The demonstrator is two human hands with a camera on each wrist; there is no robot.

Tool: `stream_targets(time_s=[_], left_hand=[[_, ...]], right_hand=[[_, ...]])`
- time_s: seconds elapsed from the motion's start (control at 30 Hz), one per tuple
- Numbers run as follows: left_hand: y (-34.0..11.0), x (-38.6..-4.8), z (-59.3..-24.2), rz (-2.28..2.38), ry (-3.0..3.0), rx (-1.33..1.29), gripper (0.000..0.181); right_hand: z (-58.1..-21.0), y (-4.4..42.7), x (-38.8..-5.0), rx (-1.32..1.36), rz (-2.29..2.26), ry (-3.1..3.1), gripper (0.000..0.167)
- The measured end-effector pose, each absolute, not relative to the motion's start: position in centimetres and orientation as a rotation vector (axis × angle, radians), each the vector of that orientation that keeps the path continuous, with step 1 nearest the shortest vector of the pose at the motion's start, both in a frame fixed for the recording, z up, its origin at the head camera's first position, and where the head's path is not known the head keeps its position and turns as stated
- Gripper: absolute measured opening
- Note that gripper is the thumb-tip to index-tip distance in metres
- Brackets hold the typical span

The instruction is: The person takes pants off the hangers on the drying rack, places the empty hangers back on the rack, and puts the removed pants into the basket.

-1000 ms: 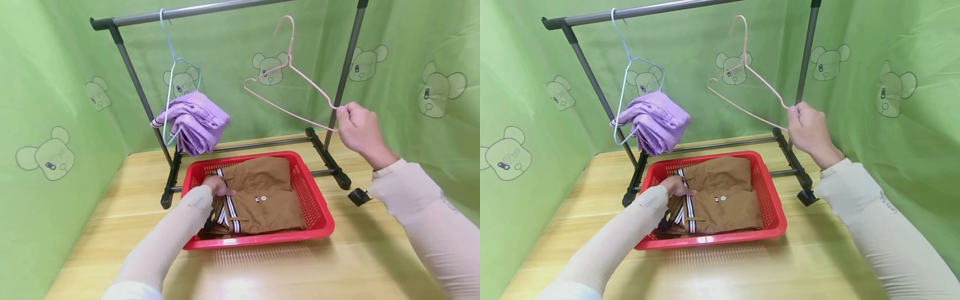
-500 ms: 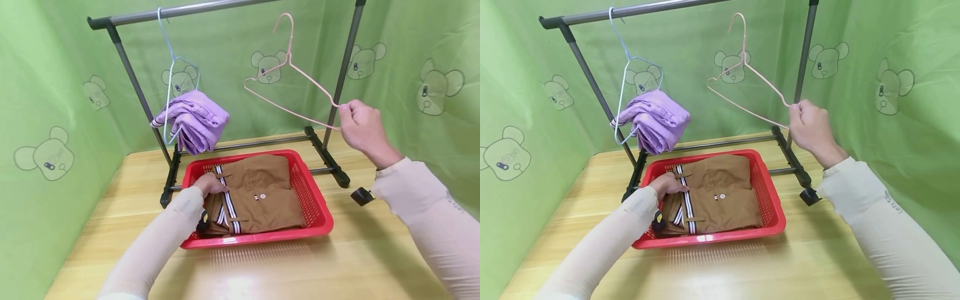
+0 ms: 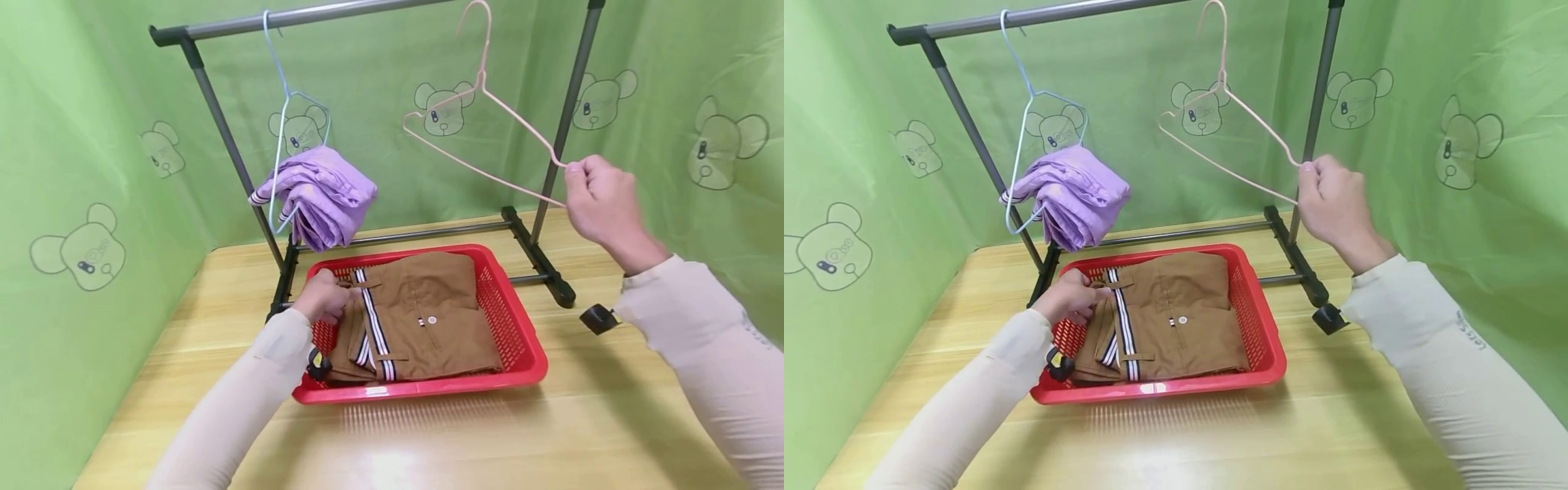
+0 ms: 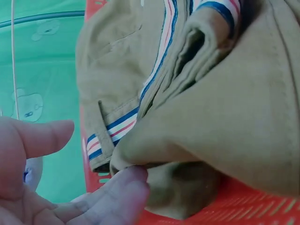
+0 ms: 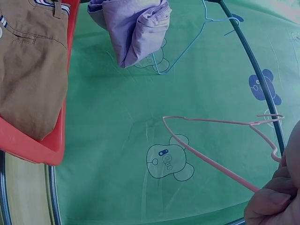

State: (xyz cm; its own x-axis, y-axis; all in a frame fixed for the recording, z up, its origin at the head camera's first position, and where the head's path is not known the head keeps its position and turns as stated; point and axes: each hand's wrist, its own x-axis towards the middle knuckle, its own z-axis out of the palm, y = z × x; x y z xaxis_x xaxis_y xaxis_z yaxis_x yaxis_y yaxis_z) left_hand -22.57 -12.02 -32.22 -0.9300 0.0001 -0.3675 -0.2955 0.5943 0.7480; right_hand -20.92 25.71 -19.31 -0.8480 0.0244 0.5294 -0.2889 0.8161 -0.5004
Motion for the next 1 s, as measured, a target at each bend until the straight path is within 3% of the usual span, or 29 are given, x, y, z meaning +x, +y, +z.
stream_targets(time_s=[0.37,0.57,1.0], left_hand=[[-14.7,-21.7,-31.9,1.571,2.695,-0.224,0.052],[-15.9,-21.6,-31.4,1.832,2.485,-0.238,0.054],[-19.2,-21.3,-31.7,1.874,2.041,-0.123,0.072]], right_hand=[[-18.4,25.6,-20.7,0.206,0.79,-2.427,0.04],[-17.8,25.5,-20.5,0.189,0.812,-2.437,0.04],[-16.4,25.6,-20.7,0.195,0.809,-2.413,0.039]])
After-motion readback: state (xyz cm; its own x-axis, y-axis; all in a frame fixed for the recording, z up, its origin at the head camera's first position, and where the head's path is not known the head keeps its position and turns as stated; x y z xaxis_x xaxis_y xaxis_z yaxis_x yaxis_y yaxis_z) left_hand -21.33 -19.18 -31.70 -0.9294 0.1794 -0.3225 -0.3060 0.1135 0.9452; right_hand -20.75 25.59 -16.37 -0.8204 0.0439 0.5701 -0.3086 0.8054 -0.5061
